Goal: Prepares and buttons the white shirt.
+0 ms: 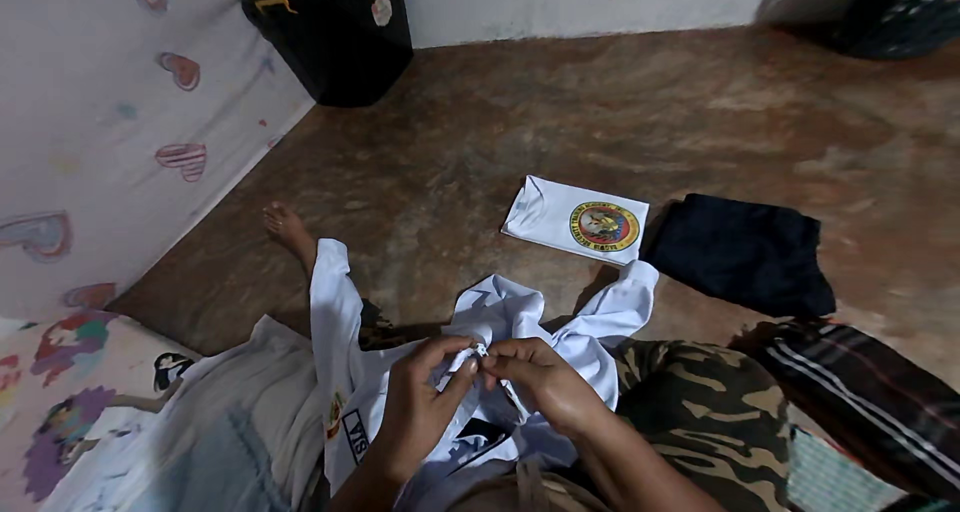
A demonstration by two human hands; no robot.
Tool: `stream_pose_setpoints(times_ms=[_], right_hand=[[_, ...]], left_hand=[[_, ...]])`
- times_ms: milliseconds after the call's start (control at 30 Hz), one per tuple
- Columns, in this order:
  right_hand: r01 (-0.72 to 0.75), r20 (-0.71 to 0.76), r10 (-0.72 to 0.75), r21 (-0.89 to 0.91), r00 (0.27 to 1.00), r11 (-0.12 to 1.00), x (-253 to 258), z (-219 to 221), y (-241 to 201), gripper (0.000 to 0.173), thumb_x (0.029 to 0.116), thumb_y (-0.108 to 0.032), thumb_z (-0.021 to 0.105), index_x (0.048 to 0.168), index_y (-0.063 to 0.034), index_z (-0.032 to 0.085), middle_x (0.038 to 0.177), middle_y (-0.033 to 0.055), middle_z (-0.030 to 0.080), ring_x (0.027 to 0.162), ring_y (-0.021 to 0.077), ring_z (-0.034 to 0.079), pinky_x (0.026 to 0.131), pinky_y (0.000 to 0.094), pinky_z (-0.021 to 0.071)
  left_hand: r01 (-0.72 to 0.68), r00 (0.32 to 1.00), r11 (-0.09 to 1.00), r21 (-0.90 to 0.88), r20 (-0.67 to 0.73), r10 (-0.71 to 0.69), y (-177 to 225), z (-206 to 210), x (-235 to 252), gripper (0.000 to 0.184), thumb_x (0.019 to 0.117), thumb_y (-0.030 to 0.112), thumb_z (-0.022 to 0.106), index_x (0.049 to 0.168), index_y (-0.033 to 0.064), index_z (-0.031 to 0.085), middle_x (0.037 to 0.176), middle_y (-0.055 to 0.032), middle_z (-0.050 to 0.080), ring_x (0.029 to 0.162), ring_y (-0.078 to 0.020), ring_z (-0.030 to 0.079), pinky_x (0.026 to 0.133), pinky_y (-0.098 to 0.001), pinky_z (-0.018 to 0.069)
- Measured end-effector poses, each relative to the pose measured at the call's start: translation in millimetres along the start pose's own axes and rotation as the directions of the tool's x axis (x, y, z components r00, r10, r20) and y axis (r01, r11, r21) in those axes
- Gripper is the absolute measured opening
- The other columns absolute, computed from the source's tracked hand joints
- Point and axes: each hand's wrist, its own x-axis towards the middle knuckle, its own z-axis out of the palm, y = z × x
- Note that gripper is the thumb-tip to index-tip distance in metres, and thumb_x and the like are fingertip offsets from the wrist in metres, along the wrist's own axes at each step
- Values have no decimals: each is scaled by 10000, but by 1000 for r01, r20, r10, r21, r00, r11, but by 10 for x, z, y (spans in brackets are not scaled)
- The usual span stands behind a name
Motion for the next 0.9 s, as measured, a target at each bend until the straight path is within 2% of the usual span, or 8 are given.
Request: stream_pose_setpoints(times_ms=[33, 100, 200, 333, 533, 667, 767, 900], right_hand=[[6, -23, -6, -36, 1000, 999, -3, -4, -10, 313, 1021, -138, 477, 768, -155, 659, 687, -141, 592, 550, -68, 468, 498, 129, 374], [19, -43, -24, -107, 999, 994, -8, 8, -12, 325, 1030, -146, 472, 755, -147, 646, 642, -139, 538, 523, -64, 429, 479, 133, 339], [55, -38, -62, -159, 997, 986, -4, 55, 8, 340, 1028, -145, 465, 726, -143, 620, 581, -136, 464, 482, -59, 377, 448, 139, 297], [56, -44, -64, -173, 997, 983, -2, 74, 6, 355, 1017, -137, 457, 693, -149, 600, 580, -134, 458, 496, -54, 382, 464, 149, 297], [3, -79, -21, -218, 997, 976, 2, 106, 40, 359, 1017, -148, 467, 675, -143, 577, 583, -111, 484, 497, -33, 409, 467, 169, 321], [-76, -77, 60, -218, 995, 973, 23, 119, 112, 341, 1023, -143, 457, 716, -115, 604, 604, -102, 510, 514, -24, 431, 494, 182, 356], [-67, -72, 55, -177, 996, 982, 37, 133, 127, 345, 1029, -140, 454, 721, -119, 608, 588, -111, 489, 492, -32, 408, 470, 168, 334], [-46, -55, 38, -141, 998, 989, 46, 103, 92, 363, 1031, -157, 445, 716, -139, 624, 626, -117, 515, 541, -35, 429, 508, 173, 342]], left_hand=[[28, 999, 999, -29, 16, -28, 11, -21, -4, 235, 979, 208, 658, 1108, 19, 712, 1058, -18, 740, 999, -27, 690, 917, -226, 578], [61, 998, 998, -15, -9, -61, 35, -12, -18, 228, 983, 244, 652, 1075, 42, 702, 977, 24, 733, 907, 5, 687, 845, -198, 586], [78, 993, 997, 26, -89, -75, 88, 30, -30, 169, 964, 203, 653, 1029, 54, 695, 887, 44, 719, 807, 30, 672, 750, -162, 579], [78, 988, 996, 47, -138, -71, 130, 77, -38, 140, 945, 161, 648, 1008, 44, 694, 850, 39, 710, 750, 44, 652, 697, -137, 563], [6, 982, 999, 47, -189, 3, 90, 131, -37, 139, 965, 167, 640, 986, 42, 696, 899, 8, 693, 804, 23, 649, 724, -144, 565], [2, 968, 997, 77, -251, 17, 100, 41, 33, 181, 968, 233, 662, 963, 62, 719, 1075, -39, 626, 939, 4, 612, 777, -132, 540], [5, 971, 998, 67, -238, 11, 89, -13, 73, 164, 961, 192, 658, 983, 40, 716, 1003, -19, 681, 899, 0, 648, 774, -153, 565], [23, 980, 994, 103, -198, -2, 99, -36, 63, 183, 976, 187, 633, 1027, 24, 697, 910, 12, 712, 811, 37, 654, 738, -138, 561]])
